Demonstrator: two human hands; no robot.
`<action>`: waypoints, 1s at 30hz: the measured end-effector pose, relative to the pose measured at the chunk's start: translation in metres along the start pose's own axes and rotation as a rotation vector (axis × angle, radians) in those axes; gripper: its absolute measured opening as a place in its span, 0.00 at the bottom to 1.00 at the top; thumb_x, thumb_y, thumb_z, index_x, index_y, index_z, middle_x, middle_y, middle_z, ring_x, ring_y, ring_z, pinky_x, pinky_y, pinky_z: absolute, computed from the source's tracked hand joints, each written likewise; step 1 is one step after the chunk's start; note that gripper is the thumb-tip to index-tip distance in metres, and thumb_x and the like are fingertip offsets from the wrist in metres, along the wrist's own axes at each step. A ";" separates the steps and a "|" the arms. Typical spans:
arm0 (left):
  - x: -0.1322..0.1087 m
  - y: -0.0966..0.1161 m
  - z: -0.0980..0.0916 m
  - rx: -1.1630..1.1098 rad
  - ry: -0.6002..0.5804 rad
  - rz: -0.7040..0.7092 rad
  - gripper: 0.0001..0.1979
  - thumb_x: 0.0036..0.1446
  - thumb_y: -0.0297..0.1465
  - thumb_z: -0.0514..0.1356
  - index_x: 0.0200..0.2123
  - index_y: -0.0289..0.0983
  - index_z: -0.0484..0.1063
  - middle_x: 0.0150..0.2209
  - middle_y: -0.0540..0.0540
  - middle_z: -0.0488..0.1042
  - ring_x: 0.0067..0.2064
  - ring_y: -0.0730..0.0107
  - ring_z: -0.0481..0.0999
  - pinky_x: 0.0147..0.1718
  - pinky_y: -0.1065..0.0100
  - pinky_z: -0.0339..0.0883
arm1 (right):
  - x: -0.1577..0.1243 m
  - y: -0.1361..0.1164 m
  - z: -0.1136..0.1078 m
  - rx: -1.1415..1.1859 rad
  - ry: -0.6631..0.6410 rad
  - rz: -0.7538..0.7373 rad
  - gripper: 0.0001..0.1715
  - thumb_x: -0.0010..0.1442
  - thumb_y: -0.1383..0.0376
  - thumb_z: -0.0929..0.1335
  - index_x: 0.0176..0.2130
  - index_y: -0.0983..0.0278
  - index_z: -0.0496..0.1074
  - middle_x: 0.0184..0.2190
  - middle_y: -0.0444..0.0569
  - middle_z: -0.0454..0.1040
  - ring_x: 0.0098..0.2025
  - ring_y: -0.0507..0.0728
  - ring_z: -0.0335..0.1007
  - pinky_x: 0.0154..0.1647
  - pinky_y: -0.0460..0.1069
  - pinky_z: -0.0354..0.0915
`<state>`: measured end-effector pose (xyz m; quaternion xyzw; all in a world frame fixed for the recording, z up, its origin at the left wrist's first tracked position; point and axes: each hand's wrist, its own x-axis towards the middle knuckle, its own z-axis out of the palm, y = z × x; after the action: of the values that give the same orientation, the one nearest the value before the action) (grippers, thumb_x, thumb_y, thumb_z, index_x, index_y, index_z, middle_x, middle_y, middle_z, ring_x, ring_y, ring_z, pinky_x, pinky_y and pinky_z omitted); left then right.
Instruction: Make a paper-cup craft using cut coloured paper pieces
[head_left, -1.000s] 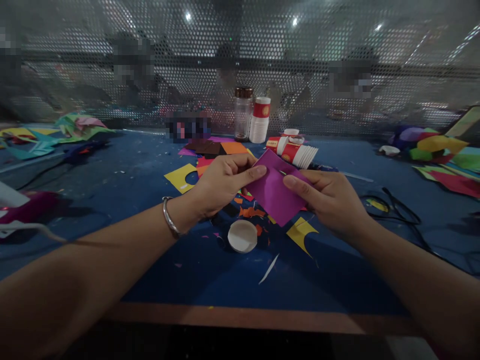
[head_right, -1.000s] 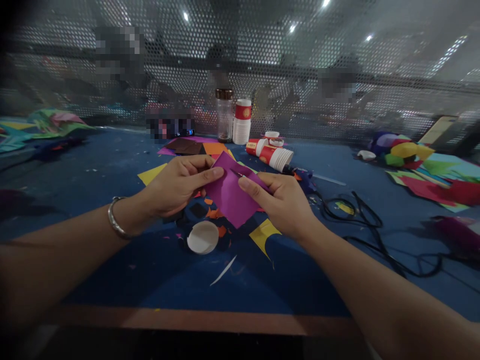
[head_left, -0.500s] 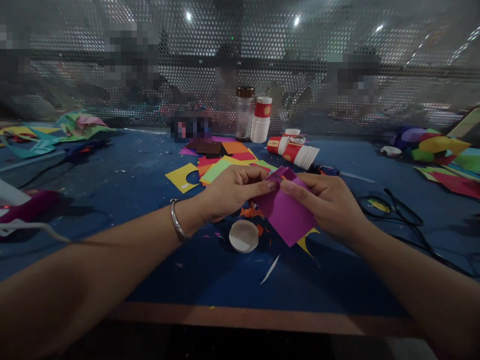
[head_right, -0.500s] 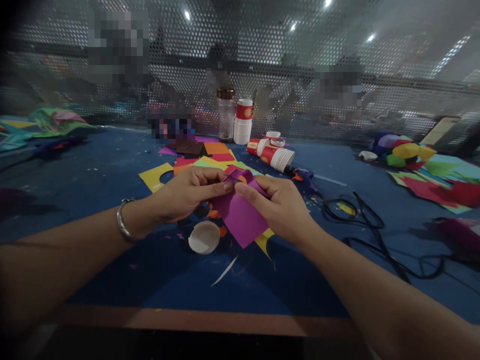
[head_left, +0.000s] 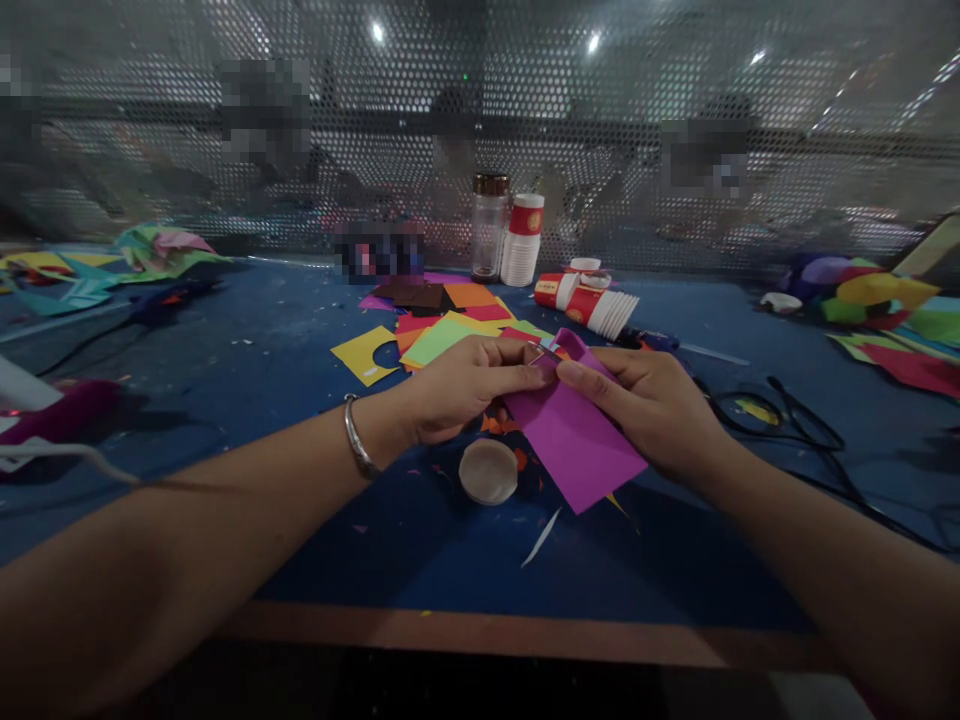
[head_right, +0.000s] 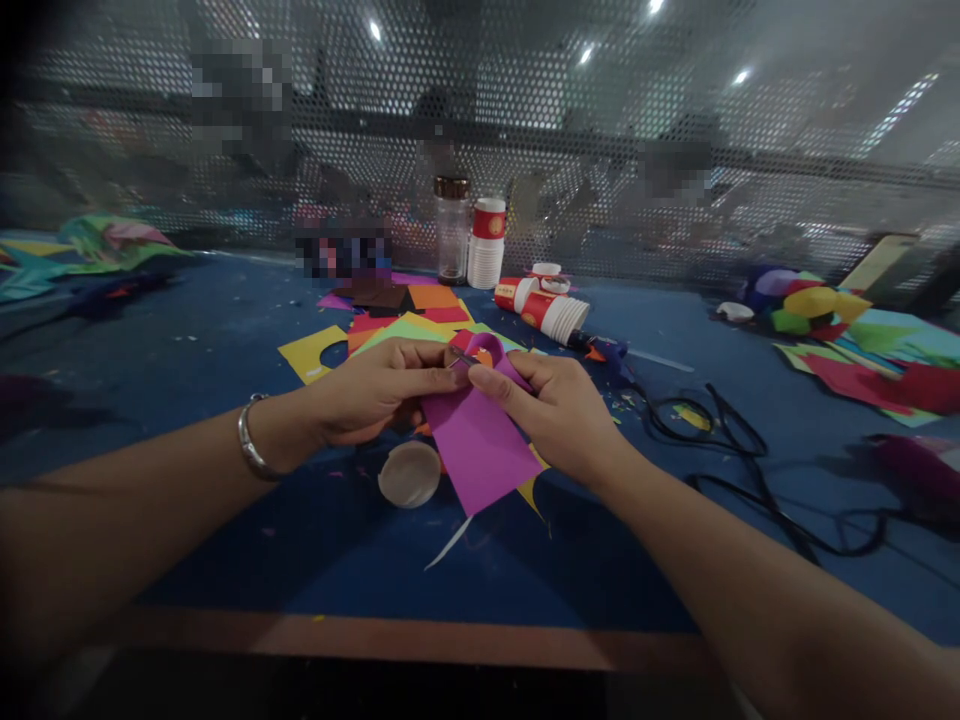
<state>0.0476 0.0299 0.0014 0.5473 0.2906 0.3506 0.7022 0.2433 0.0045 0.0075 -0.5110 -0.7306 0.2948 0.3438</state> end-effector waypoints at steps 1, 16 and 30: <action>0.000 0.000 0.000 -0.015 0.001 -0.014 0.13 0.48 0.32 0.74 0.27 0.34 0.72 0.21 0.56 0.68 0.21 0.82 0.64 0.21 0.76 0.56 | 0.000 0.001 0.000 -0.006 -0.002 -0.006 0.31 0.60 0.40 0.68 0.26 0.63 0.70 0.20 0.44 0.66 0.21 0.50 0.59 0.20 0.48 0.51; -0.007 0.023 -0.011 0.112 0.074 -0.383 0.09 0.51 0.23 0.62 0.20 0.33 0.73 0.16 0.51 0.70 0.16 0.79 0.64 0.18 0.75 0.57 | 0.003 0.005 0.009 -0.131 -0.115 -0.090 0.38 0.61 0.34 0.61 0.22 0.62 0.61 0.20 0.40 0.55 0.22 0.49 0.49 0.22 0.48 0.46; 0.012 0.020 -0.068 0.686 0.458 -0.050 0.13 0.55 0.24 0.63 0.19 0.35 0.71 0.14 0.53 0.66 0.15 0.80 0.62 0.16 0.75 0.51 | 0.011 0.014 0.002 -0.230 -0.086 -0.024 0.36 0.60 0.36 0.63 0.20 0.61 0.56 0.19 0.39 0.50 0.22 0.49 0.46 0.23 0.49 0.45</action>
<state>-0.0024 0.0814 0.0043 0.6501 0.5527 0.3291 0.4045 0.2468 0.0191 -0.0028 -0.5251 -0.7797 0.2267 0.2549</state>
